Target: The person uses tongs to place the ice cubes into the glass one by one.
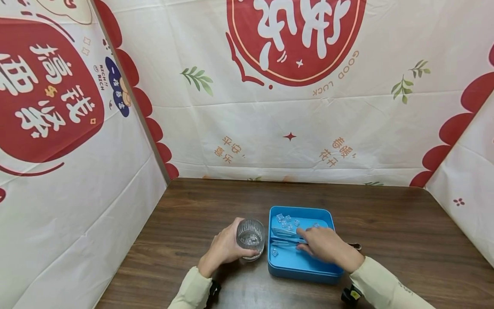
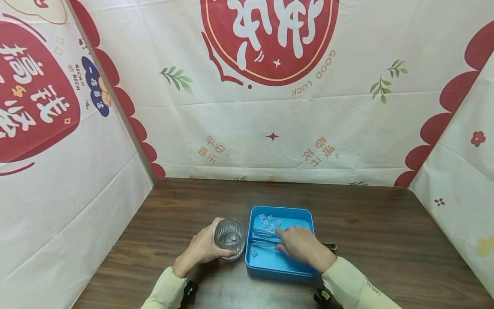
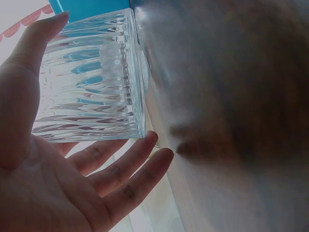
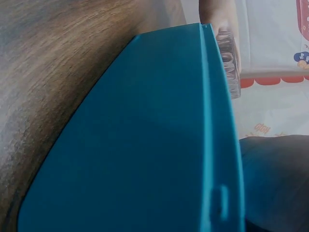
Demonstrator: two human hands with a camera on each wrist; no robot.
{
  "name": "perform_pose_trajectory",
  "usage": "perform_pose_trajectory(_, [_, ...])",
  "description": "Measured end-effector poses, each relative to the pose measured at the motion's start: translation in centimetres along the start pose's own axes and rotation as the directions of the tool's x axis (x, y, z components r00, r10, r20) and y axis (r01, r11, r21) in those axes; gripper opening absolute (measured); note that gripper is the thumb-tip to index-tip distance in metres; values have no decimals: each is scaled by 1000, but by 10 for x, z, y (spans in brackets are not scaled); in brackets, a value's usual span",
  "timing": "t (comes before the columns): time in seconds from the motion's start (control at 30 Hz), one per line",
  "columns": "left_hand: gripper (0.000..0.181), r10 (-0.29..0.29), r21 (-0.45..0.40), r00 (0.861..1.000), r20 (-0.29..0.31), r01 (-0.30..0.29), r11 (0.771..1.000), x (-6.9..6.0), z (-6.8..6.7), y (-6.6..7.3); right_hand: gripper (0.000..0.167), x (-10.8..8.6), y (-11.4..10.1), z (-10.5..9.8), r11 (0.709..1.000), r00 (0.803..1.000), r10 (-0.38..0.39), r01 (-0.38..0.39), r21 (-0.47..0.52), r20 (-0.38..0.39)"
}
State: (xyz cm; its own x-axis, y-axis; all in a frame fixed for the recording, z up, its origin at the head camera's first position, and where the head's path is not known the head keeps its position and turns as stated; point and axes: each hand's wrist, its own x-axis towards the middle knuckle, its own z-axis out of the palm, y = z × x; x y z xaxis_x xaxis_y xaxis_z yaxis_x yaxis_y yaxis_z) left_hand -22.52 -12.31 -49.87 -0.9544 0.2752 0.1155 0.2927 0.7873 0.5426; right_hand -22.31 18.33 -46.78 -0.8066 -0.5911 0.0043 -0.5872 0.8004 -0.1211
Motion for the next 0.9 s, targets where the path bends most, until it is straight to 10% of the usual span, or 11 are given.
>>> perform_pose_trajectory(0.9, [88,-11,-20,1000,16,12,1000,0,1,-1,22,2,8,10,997,1000,-7,7,79,2])
